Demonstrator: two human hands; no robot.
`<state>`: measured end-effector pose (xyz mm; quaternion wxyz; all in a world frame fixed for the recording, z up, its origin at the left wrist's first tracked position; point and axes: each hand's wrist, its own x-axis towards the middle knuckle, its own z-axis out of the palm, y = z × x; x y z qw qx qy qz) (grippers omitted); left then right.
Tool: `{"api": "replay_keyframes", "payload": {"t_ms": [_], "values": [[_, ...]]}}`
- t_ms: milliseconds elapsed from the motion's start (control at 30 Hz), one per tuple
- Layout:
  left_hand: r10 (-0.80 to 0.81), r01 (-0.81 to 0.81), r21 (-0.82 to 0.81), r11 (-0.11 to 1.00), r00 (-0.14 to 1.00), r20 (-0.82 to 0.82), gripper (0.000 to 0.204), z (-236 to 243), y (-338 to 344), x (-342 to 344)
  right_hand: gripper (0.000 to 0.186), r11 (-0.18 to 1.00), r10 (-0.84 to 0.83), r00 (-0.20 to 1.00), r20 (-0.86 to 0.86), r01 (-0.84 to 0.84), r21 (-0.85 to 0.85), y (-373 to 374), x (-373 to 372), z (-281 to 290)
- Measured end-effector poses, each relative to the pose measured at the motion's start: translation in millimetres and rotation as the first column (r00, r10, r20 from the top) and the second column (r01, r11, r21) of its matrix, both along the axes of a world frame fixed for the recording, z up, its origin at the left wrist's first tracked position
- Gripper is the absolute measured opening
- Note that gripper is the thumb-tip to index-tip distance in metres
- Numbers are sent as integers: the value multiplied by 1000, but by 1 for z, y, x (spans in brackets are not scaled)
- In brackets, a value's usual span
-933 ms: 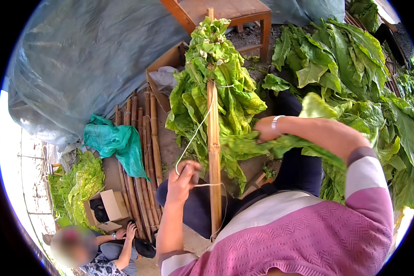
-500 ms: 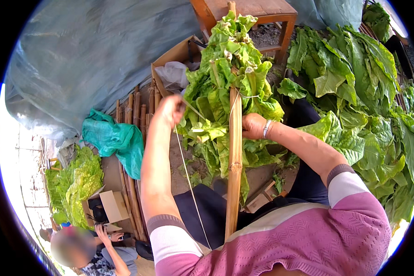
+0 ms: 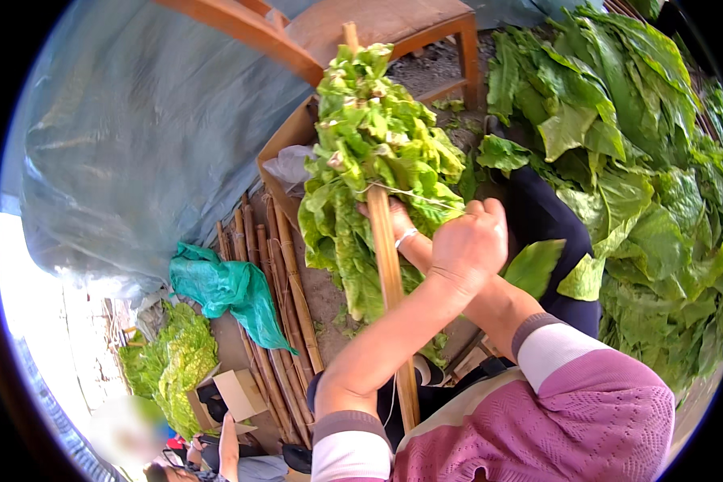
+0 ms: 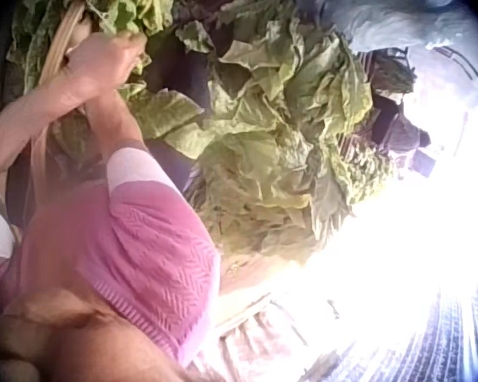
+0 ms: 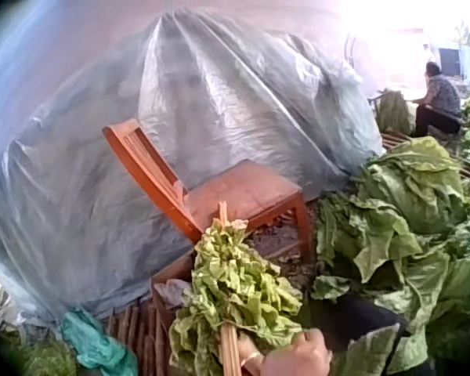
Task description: The person sits on the ground and ties large green leaves onto bamboo sticks using string. They pick leaves from a pile, wrap them around the sticks, and secure them with string.
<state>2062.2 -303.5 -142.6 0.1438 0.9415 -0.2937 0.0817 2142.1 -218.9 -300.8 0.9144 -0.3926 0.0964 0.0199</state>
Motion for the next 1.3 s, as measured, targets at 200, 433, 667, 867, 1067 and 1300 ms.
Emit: {"api": "replay_keyframes", "payload": {"t_ms": [200,433,667,867,1067,1300], "values": [[133,-110,-246,963,988,78,18,-33,-14,-49,40,704,323,946,16,-229,-672,-69,-23,-6],[303,-377,-551,745,926,-223,46,-49,27,-159,72,-94,49,918,393,396,-913,-285,-120,21],[333,-761,-635,137,639,-693,41,-30,43,-171,45,-444,-576,758,-305,-604,-662,-517,-232,-69],[26,-845,-525,99,530,-848,22,-26,35,-159,22,-347,-412,848,-333,-484,-803,-493,-276,-10],[-140,-833,-517,198,498,-856,16,-34,-7,-136,32,-235,-444,680,-584,-717,-656,-496,-440,-1],[-306,-872,-462,162,401,-863,18,-49,-22,-119,53,-241,-299,924,-239,-315,-918,-453,-323,-17]]}}
